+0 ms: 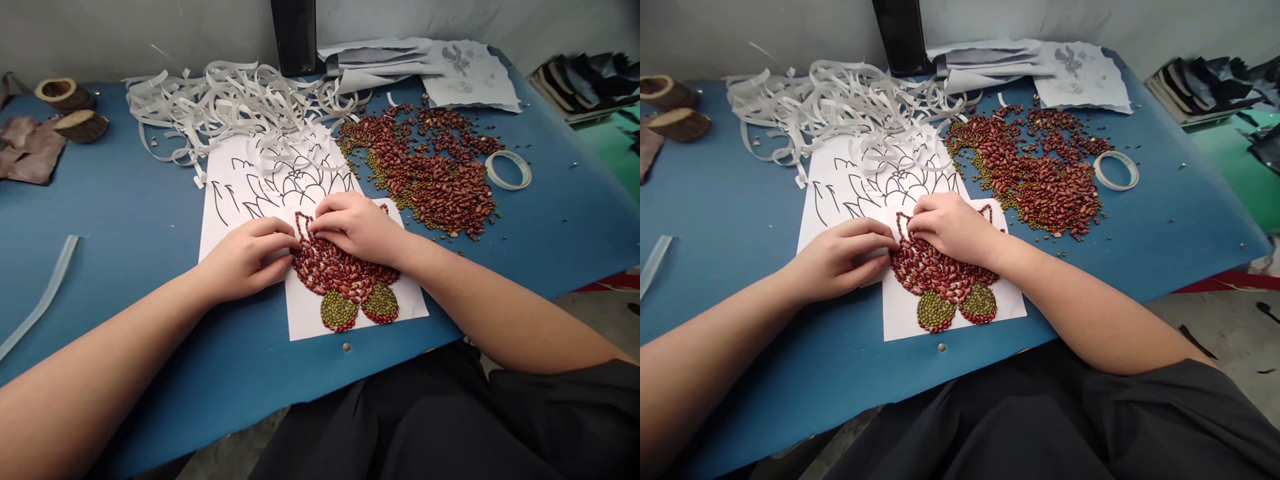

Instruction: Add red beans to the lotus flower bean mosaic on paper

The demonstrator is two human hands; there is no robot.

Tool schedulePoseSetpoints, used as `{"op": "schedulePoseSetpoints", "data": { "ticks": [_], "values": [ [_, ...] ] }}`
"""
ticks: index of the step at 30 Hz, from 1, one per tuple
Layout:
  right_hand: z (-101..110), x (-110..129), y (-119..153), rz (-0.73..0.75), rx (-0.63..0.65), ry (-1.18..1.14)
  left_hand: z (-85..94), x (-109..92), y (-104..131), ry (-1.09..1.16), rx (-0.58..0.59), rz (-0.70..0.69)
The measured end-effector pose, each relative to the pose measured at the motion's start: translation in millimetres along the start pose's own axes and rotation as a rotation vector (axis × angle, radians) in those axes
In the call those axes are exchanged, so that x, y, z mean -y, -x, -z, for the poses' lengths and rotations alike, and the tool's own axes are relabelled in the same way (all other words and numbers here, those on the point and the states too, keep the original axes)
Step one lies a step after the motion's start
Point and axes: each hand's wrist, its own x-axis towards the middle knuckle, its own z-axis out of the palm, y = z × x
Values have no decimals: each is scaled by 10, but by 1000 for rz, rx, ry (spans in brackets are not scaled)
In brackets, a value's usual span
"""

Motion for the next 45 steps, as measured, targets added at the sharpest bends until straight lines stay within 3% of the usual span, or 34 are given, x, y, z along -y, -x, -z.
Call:
{"op": "schedulePoseSetpoints", "data": {
  "ticks": [18, 31, 38, 45],
  "values": [
    [7, 56, 23, 11, 16, 160, -16, 10, 7, -8, -13, -17],
    [96, 37, 41, -1, 11, 101, -17, 20, 16, -28, -29, -58],
    [408, 6, 103, -123, -14, 149, -12, 13, 12, -13, -18, -36],
    [1071, -346, 429, -476, -46, 405, -4, -7, -8, -28, -20, -67]
  ]
}}
